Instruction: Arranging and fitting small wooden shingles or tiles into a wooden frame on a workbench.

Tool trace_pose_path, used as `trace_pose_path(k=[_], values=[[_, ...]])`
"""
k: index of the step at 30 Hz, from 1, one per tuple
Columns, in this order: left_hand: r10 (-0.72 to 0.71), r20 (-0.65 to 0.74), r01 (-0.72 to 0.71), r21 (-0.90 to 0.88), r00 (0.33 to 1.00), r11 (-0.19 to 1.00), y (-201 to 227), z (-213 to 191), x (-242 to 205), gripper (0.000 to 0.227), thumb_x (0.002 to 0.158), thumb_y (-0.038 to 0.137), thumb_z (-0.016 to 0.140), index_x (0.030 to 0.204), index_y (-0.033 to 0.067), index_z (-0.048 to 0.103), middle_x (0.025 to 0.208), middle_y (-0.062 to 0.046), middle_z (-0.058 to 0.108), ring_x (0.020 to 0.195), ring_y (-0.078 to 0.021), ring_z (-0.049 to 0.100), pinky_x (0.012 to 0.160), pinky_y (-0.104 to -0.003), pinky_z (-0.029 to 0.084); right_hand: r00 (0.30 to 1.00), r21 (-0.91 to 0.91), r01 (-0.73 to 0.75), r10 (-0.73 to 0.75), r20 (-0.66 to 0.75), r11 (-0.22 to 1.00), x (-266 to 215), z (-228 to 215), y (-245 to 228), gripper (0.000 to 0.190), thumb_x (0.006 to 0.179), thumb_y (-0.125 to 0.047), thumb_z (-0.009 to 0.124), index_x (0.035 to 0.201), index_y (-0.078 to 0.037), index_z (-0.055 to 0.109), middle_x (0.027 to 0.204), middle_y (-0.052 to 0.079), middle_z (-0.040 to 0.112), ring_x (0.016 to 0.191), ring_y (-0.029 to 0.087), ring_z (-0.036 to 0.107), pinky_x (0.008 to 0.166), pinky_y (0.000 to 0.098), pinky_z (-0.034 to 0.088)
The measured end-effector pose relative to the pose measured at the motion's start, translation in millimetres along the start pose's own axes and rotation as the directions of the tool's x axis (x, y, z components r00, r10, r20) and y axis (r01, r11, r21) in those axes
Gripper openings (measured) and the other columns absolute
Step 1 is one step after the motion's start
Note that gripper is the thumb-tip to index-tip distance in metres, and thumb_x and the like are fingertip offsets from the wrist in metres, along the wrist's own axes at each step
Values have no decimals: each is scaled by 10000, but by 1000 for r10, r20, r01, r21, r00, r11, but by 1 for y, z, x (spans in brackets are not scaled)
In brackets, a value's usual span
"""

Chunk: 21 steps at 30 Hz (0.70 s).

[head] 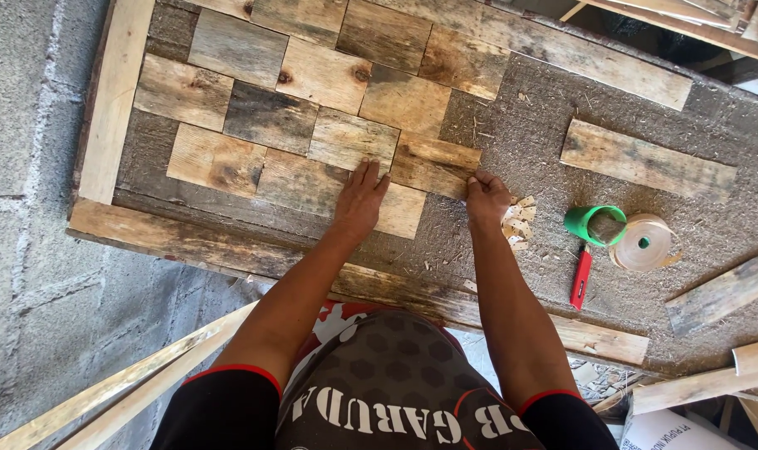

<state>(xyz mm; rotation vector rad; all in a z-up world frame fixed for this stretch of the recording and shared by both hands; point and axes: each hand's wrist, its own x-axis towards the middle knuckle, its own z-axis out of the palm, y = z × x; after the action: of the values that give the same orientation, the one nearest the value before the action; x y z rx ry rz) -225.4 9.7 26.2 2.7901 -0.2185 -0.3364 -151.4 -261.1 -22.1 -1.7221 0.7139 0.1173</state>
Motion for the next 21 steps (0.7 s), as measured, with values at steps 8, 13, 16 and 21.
trace_pose_path(k=[8, 13, 16, 21], values=[[7, -37, -9, -39, 999, 999, -3, 8, 1, 602, 864, -105, 579, 1442, 65, 568, 1616, -193, 339, 1518, -377, 274, 1223, -495, 304, 997, -102, -72, 70, -15, 992, -22, 2, -34, 148, 923, -35, 726, 1069, -13, 727, 945, 85, 749, 761, 135, 691, 668, 243, 622], [-3, -10, 3, -38, 1000, 999, 1, 3, 0, 621, 866, -142, 553, 1449, 72, 572, 1621, -183, 345, 1524, -370, 276, 1238, -490, 295, 996, -202, -78, 71, -45, 976, -27, 2, -41, 172, 904, -77, 744, 1074, -48, 744, 982, 86, 771, 797, 135, 728, 712, 236, 660], [-6, -25, 4, -59, 1000, 998, 2, -1, 2, 612, 876, -150, 541, 1445, 72, 576, 1620, -192, 348, 1519, -376, 286, 1231, -485, 298, 999, -418, -36, 16, -51, 908, -31, -1, -52, 175, 906, -128, 769, 1077, -89, 769, 1019, 68, 784, 830, 131, 731, 741, 251, 635], [9, 15, -9, -1, 1000, 1000, 4, -9, 2, 613, 861, -140, 554, 1438, 65, 577, 1606, -202, 360, 1519, -387, 280, 1227, -483, 321, 1000, -508, -2, -9, -20, 862, -26, 1, -43, 246, 898, -139, 772, 1136, -106, 725, 1045, 48, 769, 839, 135, 741, 758, 278, 638]])
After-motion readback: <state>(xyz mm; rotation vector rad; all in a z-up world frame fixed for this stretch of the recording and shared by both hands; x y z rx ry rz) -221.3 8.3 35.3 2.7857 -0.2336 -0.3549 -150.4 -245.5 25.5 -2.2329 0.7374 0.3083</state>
